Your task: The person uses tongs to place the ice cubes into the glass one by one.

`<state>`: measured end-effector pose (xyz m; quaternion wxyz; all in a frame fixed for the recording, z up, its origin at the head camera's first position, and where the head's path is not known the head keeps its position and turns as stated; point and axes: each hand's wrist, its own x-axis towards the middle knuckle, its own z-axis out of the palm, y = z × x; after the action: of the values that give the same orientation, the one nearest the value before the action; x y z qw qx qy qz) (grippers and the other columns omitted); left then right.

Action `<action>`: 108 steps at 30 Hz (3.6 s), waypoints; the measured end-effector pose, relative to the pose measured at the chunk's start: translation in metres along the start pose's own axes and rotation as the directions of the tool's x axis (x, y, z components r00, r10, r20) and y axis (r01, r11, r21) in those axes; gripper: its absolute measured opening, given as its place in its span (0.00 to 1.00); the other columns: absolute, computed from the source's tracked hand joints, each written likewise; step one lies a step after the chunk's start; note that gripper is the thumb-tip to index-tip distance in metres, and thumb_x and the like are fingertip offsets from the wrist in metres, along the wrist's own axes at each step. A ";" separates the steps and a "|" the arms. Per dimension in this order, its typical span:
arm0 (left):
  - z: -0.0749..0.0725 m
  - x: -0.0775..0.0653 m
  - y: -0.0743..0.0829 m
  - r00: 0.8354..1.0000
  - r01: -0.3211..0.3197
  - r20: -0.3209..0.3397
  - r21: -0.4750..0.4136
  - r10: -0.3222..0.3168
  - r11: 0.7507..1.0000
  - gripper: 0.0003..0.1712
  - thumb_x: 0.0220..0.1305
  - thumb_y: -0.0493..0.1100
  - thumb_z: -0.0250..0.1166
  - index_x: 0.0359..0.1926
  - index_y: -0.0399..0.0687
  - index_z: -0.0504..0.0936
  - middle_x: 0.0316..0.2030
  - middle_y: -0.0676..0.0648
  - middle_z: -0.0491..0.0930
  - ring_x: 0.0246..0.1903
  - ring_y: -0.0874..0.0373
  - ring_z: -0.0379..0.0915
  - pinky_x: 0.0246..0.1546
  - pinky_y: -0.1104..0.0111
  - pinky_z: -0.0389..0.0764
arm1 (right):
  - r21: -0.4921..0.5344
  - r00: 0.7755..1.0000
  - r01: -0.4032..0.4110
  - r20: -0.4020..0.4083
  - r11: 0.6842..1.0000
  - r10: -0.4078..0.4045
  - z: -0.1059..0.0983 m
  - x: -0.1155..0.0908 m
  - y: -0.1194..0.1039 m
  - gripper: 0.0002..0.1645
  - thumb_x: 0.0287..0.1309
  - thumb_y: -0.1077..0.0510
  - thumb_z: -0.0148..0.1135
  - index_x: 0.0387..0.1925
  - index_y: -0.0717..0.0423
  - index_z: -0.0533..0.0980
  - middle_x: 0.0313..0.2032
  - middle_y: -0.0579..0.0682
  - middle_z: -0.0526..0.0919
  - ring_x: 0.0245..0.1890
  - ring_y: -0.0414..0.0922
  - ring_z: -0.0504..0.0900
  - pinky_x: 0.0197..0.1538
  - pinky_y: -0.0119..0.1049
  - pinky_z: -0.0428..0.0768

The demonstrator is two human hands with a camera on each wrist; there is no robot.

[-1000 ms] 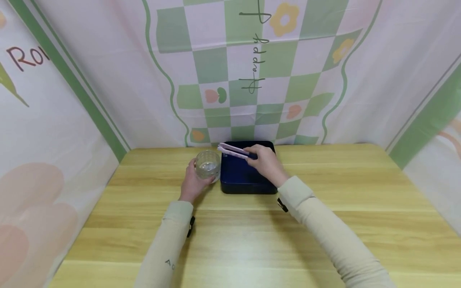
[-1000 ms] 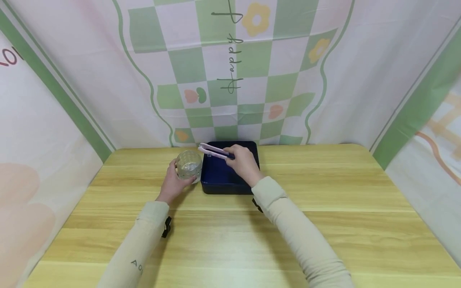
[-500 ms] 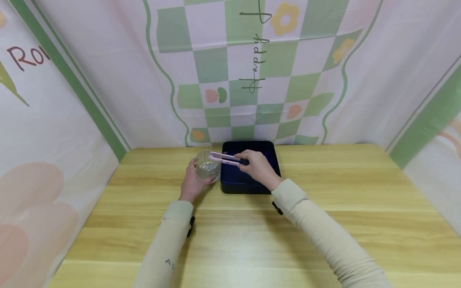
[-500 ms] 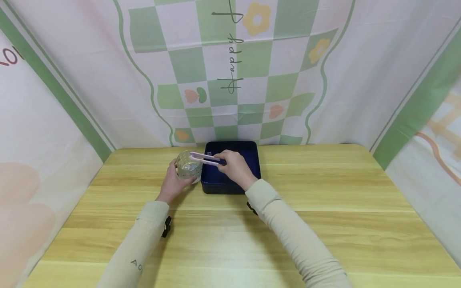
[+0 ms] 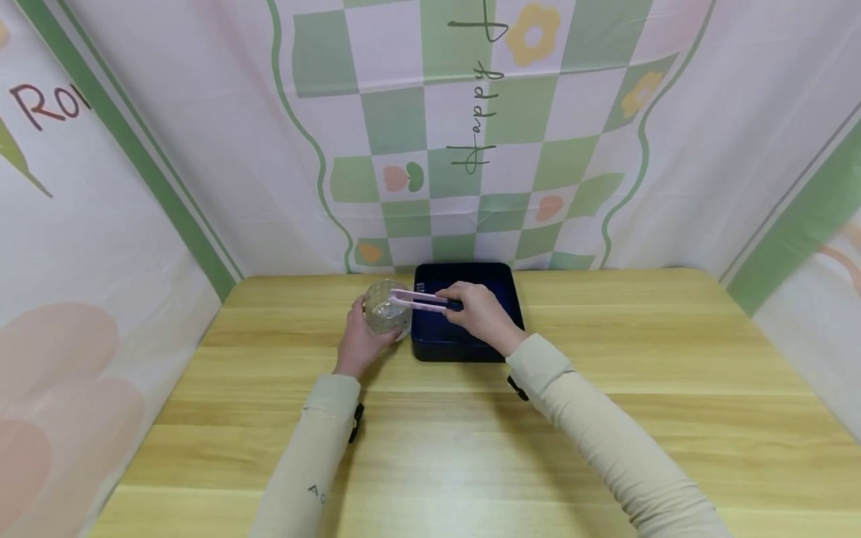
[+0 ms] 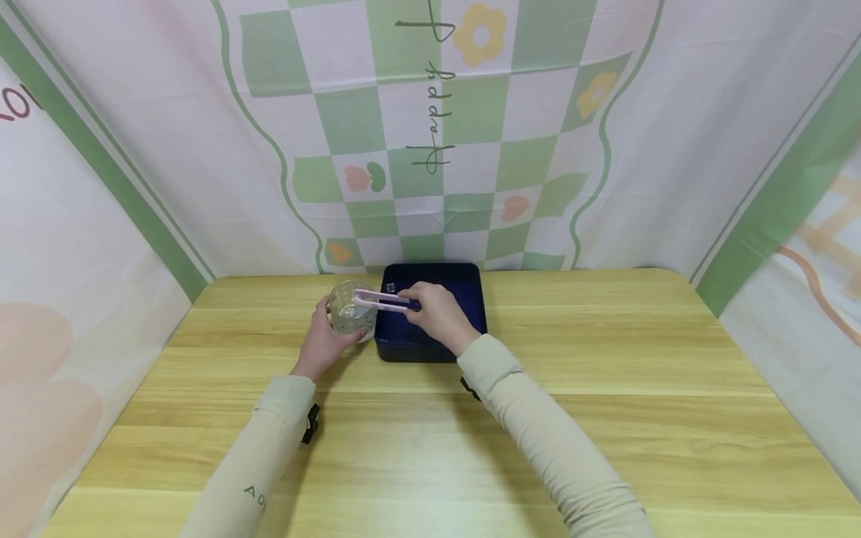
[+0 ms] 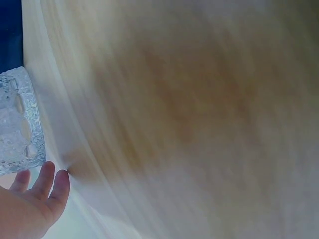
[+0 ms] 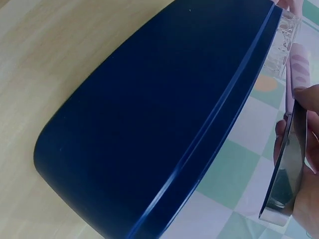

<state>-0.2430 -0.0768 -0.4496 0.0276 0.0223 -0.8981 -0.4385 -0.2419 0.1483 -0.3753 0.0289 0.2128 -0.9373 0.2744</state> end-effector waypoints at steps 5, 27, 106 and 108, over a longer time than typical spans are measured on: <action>-0.001 0.000 0.000 1.000 -0.004 0.001 -0.004 0.004 1.000 0.56 0.48 0.50 0.75 0.72 0.45 0.51 0.66 0.36 0.62 0.65 0.40 0.63 0.64 0.44 0.68 | -0.001 1.000 0.000 0.006 1.000 0.000 0.000 0.000 -0.001 0.20 0.57 0.61 0.64 0.53 0.56 0.79 0.48 0.54 0.83 0.35 0.45 0.78 0.36 0.34 0.75; -0.003 -0.002 0.003 1.000 -0.002 -0.016 -0.013 0.002 1.000 0.55 0.49 0.47 0.74 0.72 0.43 0.51 0.66 0.35 0.62 0.65 0.40 0.62 0.65 0.45 0.67 | 0.031 0.998 -0.014 -0.063 0.999 0.016 -0.013 0.009 0.005 0.23 0.57 0.60 0.64 0.55 0.58 0.77 0.52 0.58 0.82 0.53 0.55 0.79 0.56 0.49 0.79; -0.001 -0.001 0.003 1.000 0.013 -0.007 -0.004 -0.013 1.000 0.55 0.48 0.48 0.75 0.71 0.46 0.52 0.66 0.36 0.63 0.66 0.41 0.62 0.65 0.46 0.67 | -0.247 0.986 -0.169 -0.051 0.954 0.161 0.015 0.034 0.031 0.22 0.54 0.66 0.64 0.53 0.63 0.78 0.48 0.62 0.82 0.50 0.58 0.80 0.54 0.48 0.79; 0.000 -0.001 0.003 1.000 0.018 -0.005 -0.005 -0.018 1.000 0.55 0.48 0.48 0.75 0.71 0.46 0.52 0.66 0.36 0.63 0.65 0.41 0.63 0.65 0.46 0.67 | -0.249 0.986 -0.169 -0.052 0.954 0.162 0.016 0.034 0.031 0.22 0.54 0.66 0.64 0.53 0.63 0.78 0.49 0.62 0.82 0.50 0.58 0.80 0.54 0.48 0.79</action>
<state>-0.2423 -0.0751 -0.4469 0.0259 0.0312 -0.8967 -0.4407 -0.2846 0.1507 -0.3983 0.0469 0.1239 -0.9786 0.1577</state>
